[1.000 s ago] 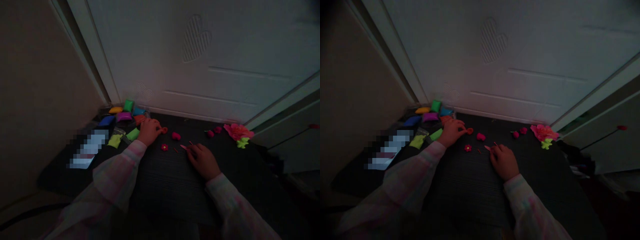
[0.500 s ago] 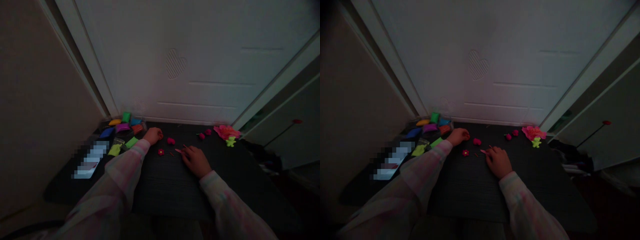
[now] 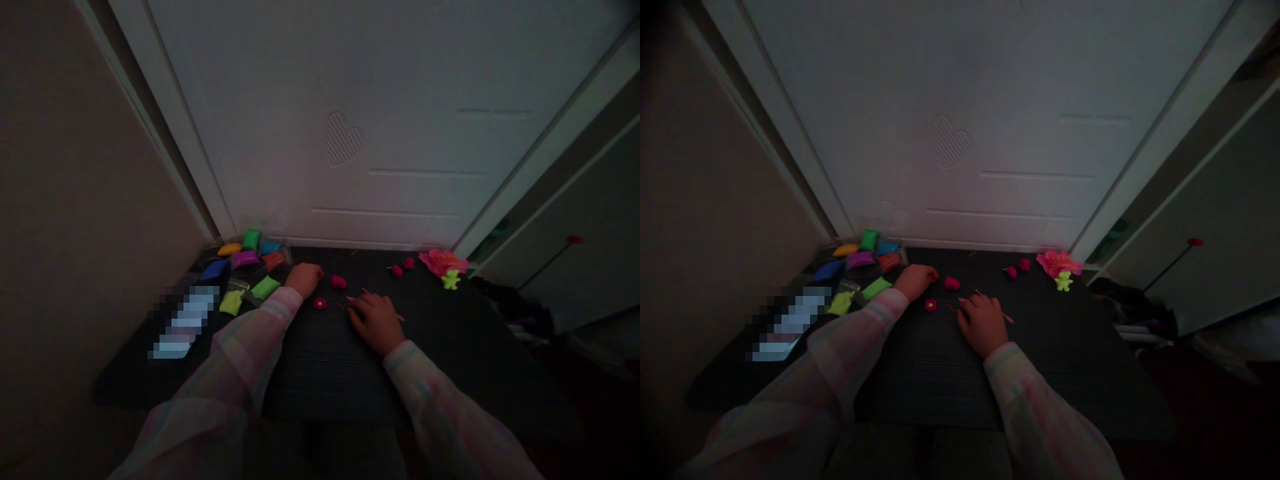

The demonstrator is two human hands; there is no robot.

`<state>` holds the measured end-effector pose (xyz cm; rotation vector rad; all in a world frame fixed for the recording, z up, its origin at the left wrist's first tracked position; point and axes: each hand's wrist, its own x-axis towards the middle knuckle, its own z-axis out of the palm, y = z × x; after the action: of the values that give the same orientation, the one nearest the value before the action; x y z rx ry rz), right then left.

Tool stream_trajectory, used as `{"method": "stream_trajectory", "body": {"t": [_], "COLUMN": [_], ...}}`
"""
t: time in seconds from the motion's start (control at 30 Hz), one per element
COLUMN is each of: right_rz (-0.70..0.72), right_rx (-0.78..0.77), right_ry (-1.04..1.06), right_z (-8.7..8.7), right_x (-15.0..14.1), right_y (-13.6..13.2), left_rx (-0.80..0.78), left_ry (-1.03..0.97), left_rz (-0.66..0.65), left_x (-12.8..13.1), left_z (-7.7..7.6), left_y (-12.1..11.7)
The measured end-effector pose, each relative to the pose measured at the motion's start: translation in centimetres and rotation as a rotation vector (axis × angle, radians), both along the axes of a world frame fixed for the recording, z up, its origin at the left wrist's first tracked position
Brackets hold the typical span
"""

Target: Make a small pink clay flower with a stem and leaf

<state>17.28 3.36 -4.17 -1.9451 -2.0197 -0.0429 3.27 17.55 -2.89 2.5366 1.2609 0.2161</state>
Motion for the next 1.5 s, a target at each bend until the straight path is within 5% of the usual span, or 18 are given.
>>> {"method": "stream_trajectory", "body": {"t": [0.47, 0.77, 1.03, 1.3, 1.5], "right_rz": [-0.055, -0.029, 0.045, 0.123, 0.012], "right_rx": [-0.016, -0.018, -0.055, -0.060, -0.079], "right_ry": [-0.024, 0.041, 0.058, -0.173, -0.234], "right_z": [-0.5, -0.7, -1.1, -1.3, -1.6], "right_x": [-1.6, -1.9, -1.9, -2.2, -1.8], "right_y": [0.8, 0.2, -1.5, -2.7, -2.5], "left_rx": [0.042, 0.325, 0.548, 0.568, 0.546], "left_ry": [0.056, -0.191, -0.469, -0.566, -0.580], "left_rz": [-0.106, -0.065, 0.008, 0.031, 0.024], "left_x": [-0.5, -1.4, -3.8, -4.2, -4.1], "left_z": [-0.4, -0.4, -2.8, -2.9, -3.1], "left_y": [-0.8, -1.4, -3.1, -2.3, -2.3]}}
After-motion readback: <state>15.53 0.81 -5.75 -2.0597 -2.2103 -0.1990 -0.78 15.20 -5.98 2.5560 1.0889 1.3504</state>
